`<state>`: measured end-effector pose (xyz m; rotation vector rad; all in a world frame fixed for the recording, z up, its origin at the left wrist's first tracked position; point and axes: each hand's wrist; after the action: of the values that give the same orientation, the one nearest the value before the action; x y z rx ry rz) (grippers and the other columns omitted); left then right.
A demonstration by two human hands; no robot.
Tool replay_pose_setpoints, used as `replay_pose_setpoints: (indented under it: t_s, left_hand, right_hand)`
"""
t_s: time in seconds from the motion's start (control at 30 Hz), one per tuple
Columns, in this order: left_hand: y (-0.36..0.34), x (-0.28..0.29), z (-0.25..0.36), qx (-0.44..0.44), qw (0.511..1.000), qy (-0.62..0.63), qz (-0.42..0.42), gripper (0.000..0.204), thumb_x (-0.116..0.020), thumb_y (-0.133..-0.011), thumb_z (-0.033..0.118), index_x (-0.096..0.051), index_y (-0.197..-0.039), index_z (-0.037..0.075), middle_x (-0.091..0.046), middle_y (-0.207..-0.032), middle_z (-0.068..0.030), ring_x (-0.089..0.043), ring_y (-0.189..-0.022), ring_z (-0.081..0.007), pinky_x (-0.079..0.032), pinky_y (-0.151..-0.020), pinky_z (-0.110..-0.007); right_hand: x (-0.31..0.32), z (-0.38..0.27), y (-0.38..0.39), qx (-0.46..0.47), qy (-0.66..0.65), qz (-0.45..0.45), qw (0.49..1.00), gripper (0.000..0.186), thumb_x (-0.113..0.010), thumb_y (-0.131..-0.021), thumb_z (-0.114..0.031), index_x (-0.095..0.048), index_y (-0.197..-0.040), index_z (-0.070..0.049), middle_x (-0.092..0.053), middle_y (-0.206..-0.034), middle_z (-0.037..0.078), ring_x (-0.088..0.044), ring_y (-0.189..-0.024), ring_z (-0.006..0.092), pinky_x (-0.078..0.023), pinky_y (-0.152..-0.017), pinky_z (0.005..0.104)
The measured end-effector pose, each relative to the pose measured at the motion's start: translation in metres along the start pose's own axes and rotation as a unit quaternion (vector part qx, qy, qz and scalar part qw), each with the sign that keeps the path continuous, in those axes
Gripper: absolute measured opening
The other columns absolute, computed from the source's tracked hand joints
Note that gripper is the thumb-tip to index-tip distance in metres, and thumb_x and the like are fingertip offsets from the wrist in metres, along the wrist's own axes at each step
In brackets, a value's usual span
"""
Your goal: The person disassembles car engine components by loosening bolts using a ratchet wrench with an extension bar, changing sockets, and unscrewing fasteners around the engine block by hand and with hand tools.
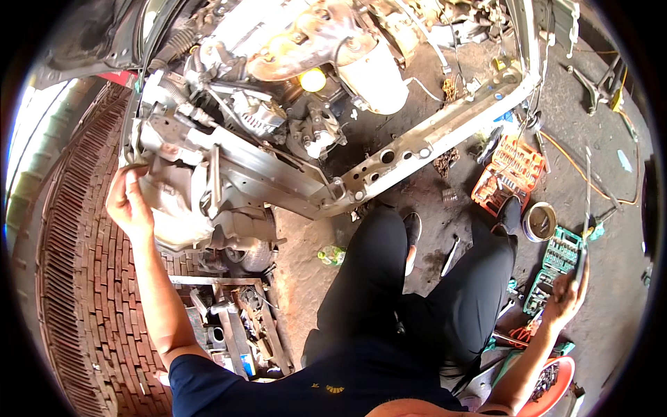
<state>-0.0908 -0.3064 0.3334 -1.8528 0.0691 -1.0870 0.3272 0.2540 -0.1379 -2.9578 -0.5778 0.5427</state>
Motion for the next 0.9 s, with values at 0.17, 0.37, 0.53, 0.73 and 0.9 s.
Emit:
replay_pose_setpoints:
  t_s: [0.17,0.37,0.53,0.73,0.9]
  left_hand:
    - [-0.006,-0.006,0.013,0.000,0.999,0.040,-0.029,0.023,-0.061,-0.105,0.013,-0.074,-0.097,-0.004,-0.074,-0.091,-0.0112,-0.070,-0.085,-0.0199,-0.052,-0.078,-0.031]
    - [-0.007,0.001,0.019,-0.009,0.999,0.007,-0.050,0.022,-0.062,-0.103,0.012,-0.071,-0.092,-0.006,-0.072,-0.090,-0.0153,-0.068,-0.083,-0.0270,-0.051,-0.079,-0.034]
    - [-0.006,0.004,0.017,-0.025,0.999,0.028,-0.034,0.016,-0.066,-0.096,0.009,-0.069,-0.086,-0.003,-0.071,-0.086,-0.0150,-0.068,-0.081,-0.0304,-0.052,-0.078,-0.036]
    - [-0.010,-0.001,0.018,-0.010,0.998,0.046,-0.052,0.017,-0.066,-0.095,0.010,-0.068,-0.086,-0.004,-0.072,-0.087,-0.0151,-0.068,-0.080,-0.0294,-0.052,-0.078,-0.035]
    - [-0.008,-0.001,0.015,-0.019,0.998,0.024,-0.053,0.020,-0.064,-0.097,0.012,-0.068,-0.087,-0.006,-0.072,-0.089,-0.0164,-0.069,-0.081,-0.0275,-0.052,-0.078,-0.033]
  right_hand:
    - [-0.153,-0.094,0.008,0.097,0.118,-0.220,0.964,0.064,-0.066,-0.099,-0.030,-0.052,-0.151,0.005,-0.074,-0.101,0.008,-0.053,-0.060,0.0082,-0.040,-0.055,0.0226]
    - [-0.383,-0.166,0.027,0.230,0.140,-0.455,0.849,0.050,-0.067,-0.095,-0.020,-0.061,-0.140,0.001,-0.074,-0.106,0.029,-0.077,-0.083,0.0358,-0.060,-0.076,0.0425]
    - [-0.490,-0.167,0.029,0.238,0.186,-0.482,0.822,0.051,-0.065,-0.095,-0.026,-0.062,-0.140,-0.004,-0.071,-0.080,0.025,-0.071,-0.082,0.0454,-0.057,-0.080,0.0522]
    - [-0.537,-0.149,0.030,0.288,0.194,-0.464,0.815,0.048,-0.065,-0.095,-0.028,-0.064,-0.136,-0.003,-0.072,-0.084,0.027,-0.072,-0.084,0.0458,-0.057,-0.082,0.0548]
    - [-0.536,-0.147,0.024,0.291,0.183,-0.479,0.808,0.046,-0.065,-0.094,-0.027,-0.065,-0.133,-0.002,-0.072,-0.084,0.028,-0.072,-0.083,0.0456,-0.057,-0.082,0.0539]
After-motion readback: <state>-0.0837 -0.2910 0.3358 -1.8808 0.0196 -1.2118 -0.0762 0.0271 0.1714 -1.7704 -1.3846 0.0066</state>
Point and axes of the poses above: each hand's wrist, its own y-axis away from the middle knuckle, its own x-axis out of the back of the hand, z = x × y
